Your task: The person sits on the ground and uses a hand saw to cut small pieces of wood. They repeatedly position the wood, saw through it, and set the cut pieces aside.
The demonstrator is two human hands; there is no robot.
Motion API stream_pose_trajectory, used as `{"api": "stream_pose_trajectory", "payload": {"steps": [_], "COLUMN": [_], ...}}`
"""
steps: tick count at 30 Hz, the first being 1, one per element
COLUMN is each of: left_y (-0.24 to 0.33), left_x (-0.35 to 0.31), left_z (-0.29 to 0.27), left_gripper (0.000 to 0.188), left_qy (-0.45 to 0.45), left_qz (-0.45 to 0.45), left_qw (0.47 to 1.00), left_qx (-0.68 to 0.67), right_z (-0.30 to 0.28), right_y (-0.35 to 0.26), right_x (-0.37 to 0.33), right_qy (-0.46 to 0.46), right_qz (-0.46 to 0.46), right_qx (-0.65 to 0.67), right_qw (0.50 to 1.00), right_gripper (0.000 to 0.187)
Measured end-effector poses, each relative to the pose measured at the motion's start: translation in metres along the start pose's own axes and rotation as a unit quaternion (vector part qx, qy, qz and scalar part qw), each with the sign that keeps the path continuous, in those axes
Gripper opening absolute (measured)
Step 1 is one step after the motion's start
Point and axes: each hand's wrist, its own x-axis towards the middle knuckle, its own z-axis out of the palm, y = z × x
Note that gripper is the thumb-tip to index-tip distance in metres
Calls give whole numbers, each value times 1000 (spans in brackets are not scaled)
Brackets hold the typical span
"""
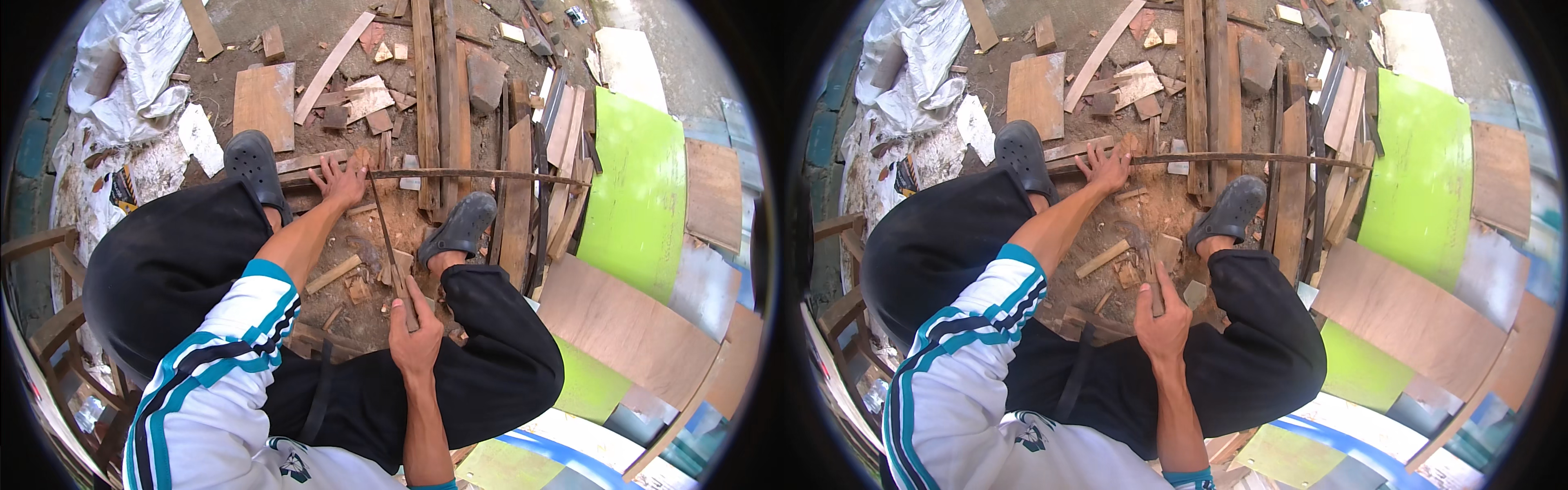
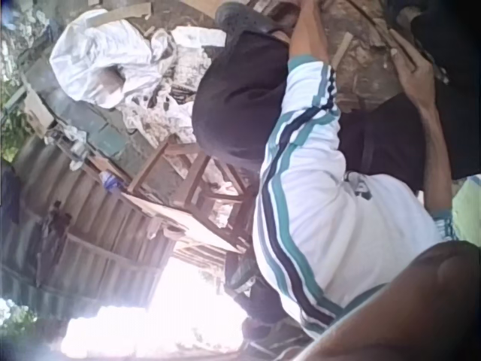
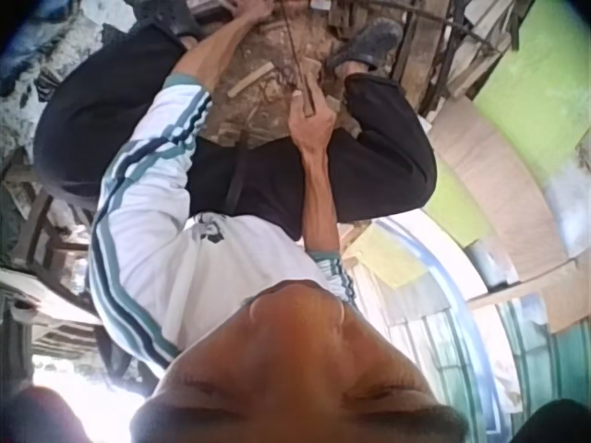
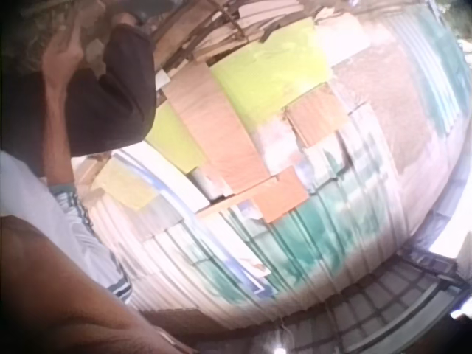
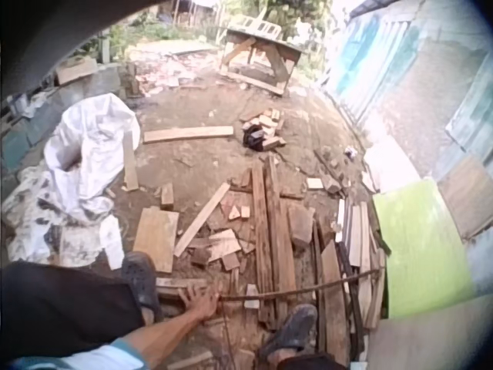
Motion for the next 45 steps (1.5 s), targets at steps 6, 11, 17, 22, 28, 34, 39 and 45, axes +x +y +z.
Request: {"api": "stream_pose_trajectory", "payload": {"steps": [6, 11, 17, 22, 28, 34, 39, 45], "left_y": [0, -1, 3, -3, 0, -4, -8, -6], "left_x": [2, 5, 7, 12, 17, 16, 15, 16], "left_z": [-4, -4, -2, 0, -5, -7, -11, -6], "left_gripper": [63, 64, 64, 66, 68, 73, 74, 73], "left_qy": [-44, -55, -59, -43, -83, -99, -98, -85], "left_qz": [5, 0, -12, -9, -24, -3, 3, -5], "left_qw": [999, 998, 997, 998, 996, 995, 995, 996], "left_qx": [9, 19, 39, 44, 37, 4, 7, 11], "right_z": [1, 0, 9, 3, 17, 7, 26, 16], "right_y": [6, -5, 1, 4, 21, 15, 25, 18], "right_x": [-3, 1, 20, 10, 25, 6, 46, 2], "right_qy": [2, -12, -8, -14, 17, 9, -2, 3], "right_qz": [-19, 19, 2, 10, -33, -4, 37, 19], "right_qx": [-13, 4, -25, -2, -3, 1, 3, 21], "right_qw": [1000, 1000, 1000, 1000, 999, 1000, 999, 1000], "right_gripper": [42, 41, 40, 41, 42, 40, 41, 42]}}
